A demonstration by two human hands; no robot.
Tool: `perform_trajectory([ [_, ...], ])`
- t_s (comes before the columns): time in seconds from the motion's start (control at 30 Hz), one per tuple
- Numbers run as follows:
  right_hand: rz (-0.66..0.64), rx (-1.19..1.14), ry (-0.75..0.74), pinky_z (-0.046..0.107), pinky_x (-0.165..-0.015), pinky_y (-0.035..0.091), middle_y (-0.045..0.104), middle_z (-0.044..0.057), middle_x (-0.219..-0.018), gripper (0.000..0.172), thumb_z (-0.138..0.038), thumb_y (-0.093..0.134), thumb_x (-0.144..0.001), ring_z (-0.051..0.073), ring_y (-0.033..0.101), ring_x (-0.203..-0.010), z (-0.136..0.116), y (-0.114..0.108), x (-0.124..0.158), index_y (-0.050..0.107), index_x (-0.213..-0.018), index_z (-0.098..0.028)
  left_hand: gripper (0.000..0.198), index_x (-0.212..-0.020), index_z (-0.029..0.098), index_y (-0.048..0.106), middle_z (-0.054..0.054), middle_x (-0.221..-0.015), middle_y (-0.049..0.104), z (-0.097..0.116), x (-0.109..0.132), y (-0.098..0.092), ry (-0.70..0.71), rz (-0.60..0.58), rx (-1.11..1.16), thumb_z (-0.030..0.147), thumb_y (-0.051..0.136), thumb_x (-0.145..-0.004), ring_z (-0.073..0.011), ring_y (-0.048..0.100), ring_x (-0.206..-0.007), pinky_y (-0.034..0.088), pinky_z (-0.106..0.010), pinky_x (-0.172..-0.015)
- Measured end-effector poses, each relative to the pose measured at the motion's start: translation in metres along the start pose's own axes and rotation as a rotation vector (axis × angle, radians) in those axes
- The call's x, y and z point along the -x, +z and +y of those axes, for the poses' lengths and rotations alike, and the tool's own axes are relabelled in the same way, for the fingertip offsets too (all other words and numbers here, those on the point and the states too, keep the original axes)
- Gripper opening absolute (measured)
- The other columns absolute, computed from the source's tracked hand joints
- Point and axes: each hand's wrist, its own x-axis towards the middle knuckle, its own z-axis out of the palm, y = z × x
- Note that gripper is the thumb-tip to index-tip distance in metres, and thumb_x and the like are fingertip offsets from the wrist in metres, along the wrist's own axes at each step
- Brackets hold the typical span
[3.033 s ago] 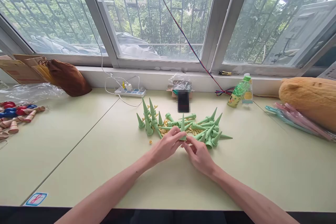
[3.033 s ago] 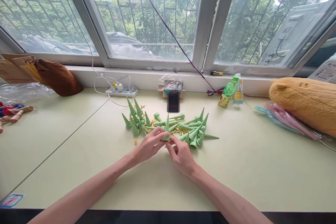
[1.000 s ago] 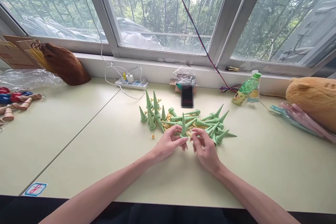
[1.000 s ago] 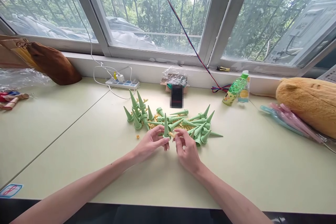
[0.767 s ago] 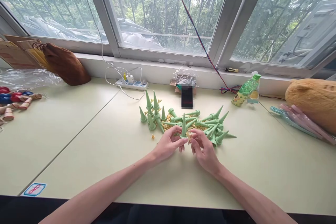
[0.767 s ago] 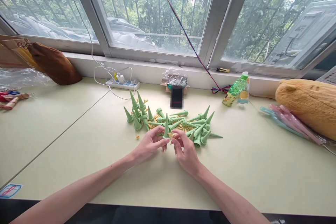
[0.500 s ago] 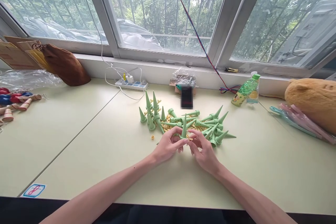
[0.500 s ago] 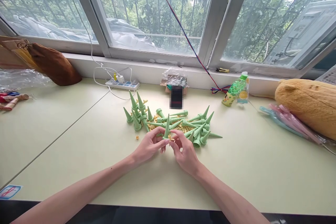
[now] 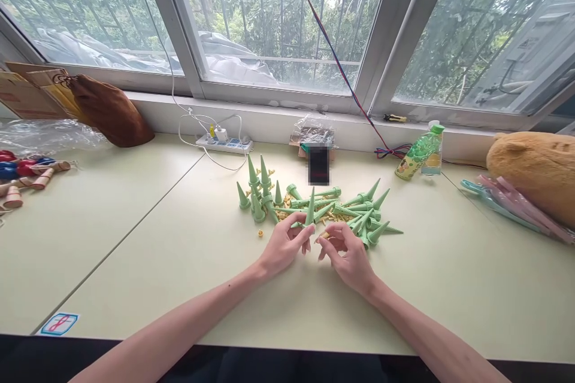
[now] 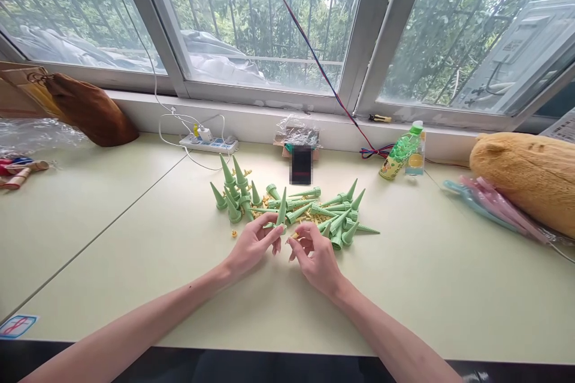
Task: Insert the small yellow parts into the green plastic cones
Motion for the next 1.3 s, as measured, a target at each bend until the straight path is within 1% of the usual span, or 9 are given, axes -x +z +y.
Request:
perform_trajectory([
  [0.2, -0.016, 0.008, -0.001, 0.026, -0.051, 0.053, 0.064, -0.001, -0.074, 0.016, -0.036, 0.057, -0.096, 0.015, 0.066, -0.055, 0.002, -0.001, -0.001, 0.048, -0.095, -0.022, 0.033, -0.109, 0.016, 0.06, 0.001, -0.064, 0.063, 0.002, 0.002, 0.0, 0.012, 0.01, 0.011, 0.042, 0.065, -0.089, -0.0141, 0.061, -0.057, 0.052, -0.027, -0.06],
  [0.27, -0.013, 0.021, -0.012, 0.025, -0.05, 0.052, 0.063, -0.001, -0.071, 0.016, -0.035, 0.058, -0.096, 0.014, 0.064, -0.053, 0.003, -0.001, -0.001, 0.048, -0.093, -0.022, 0.033, -0.112, 0.016, 0.06, -0.001, -0.069, 0.066, 0.003, 0.002, 0.0, 0.016, 0.012, 0.026, 0.04, 0.066, -0.089, -0.0153, 0.064, -0.062, 0.054, -0.03, -0.065],
  [0.37, -0.007, 0.04, -0.038, 0.025, -0.048, 0.051, 0.06, -0.001, -0.071, 0.015, -0.034, 0.059, -0.095, 0.012, 0.059, -0.052, 0.003, -0.001, 0.0, 0.051, -0.09, -0.022, 0.032, -0.107, 0.016, 0.062, -0.002, -0.075, 0.069, 0.005, 0.002, 0.0, 0.008, 0.016, 0.055, 0.038, 0.069, -0.086, -0.0174, 0.068, -0.068, 0.056, -0.032, -0.072],
  [0.5, 0.019, 0.031, -0.051, 0.025, -0.049, 0.053, 0.059, -0.001, -0.074, 0.016, -0.035, 0.059, -0.095, 0.012, 0.06, -0.054, 0.0, -0.002, 0.0, 0.053, -0.089, -0.022, 0.033, -0.106, 0.015, 0.064, -0.005, -0.082, 0.073, 0.004, 0.001, -0.001, -0.031, -0.007, 0.129, 0.04, 0.07, -0.085, -0.0209, 0.072, -0.078, 0.058, -0.039, -0.083],
  [0.6, 0.081, 0.023, -0.081, 0.027, -0.053, 0.056, 0.061, 0.0, -0.076, 0.016, -0.036, 0.059, -0.095, 0.013, 0.061, -0.054, -0.001, -0.003, 0.0, 0.055, -0.09, -0.021, 0.036, -0.11, 0.014, 0.063, -0.007, -0.088, 0.074, 0.003, 0.001, -0.002, -0.046, -0.032, 0.158, 0.041, 0.069, -0.087, -0.0219, 0.073, -0.08, 0.057, -0.042, -0.088],
  [0.73, 0.172, 0.007, -0.103, 0.03, -0.055, 0.058, 0.067, 0.003, -0.079, 0.016, -0.036, 0.062, -0.094, 0.014, 0.065, -0.056, 0.001, -0.003, 0.001, 0.057, -0.094, -0.021, 0.034, -0.108, 0.015, 0.063, -0.007, -0.089, 0.074, 0.003, 0.0, -0.001, -0.043, -0.036, 0.16, 0.04, 0.07, -0.086, -0.021, 0.073, -0.079, 0.058, -0.041, -0.086],
  [0.87, 0.223, -0.015, -0.091, 0.027, -0.048, 0.055, 0.067, 0.002, -0.074, 0.015, -0.036, 0.063, -0.094, 0.015, 0.065, -0.056, 0.004, -0.004, 0.001, 0.059, -0.094, -0.021, 0.032, -0.105, 0.015, 0.064, -0.006, -0.089, 0.071, 0.003, 0.0, 0.002, -0.025, -0.066, 0.147, 0.04, 0.071, -0.085, -0.0204, 0.07, -0.08, 0.061, -0.038, -0.076],
  [0.97, 0.238, -0.03, -0.077, 0.026, -0.046, 0.053, 0.066, 0.001, -0.073, 0.015, -0.035, 0.064, -0.093, 0.014, 0.064, -0.055, 0.006, -0.005, 0.0, 0.059, -0.093, -0.02, 0.032, -0.105, 0.014, 0.063, -0.006, -0.086, 0.069, -0.001, 0.0, 0.002, -0.027, -0.092, 0.105, 0.039, 0.07, -0.086, -0.0182, 0.068, -0.075, 0.059, -0.035, -0.07],
  [1.3, 0.225, -0.05, -0.053, 0.024, -0.045, 0.049, 0.063, 0.001, -0.074, 0.015, -0.033, 0.064, -0.093, 0.013, 0.061, -0.055, 0.005, -0.005, 0.0, 0.059, -0.09, -0.02, 0.028, -0.103, 0.016, 0.06, -0.001, -0.075, 0.064, -0.005, 0.002, 0.001, -0.02, -0.13, 0.035, 0.037, 0.068, -0.087, -0.0152, 0.064, -0.068, 0.057, -0.031, -0.067],
])
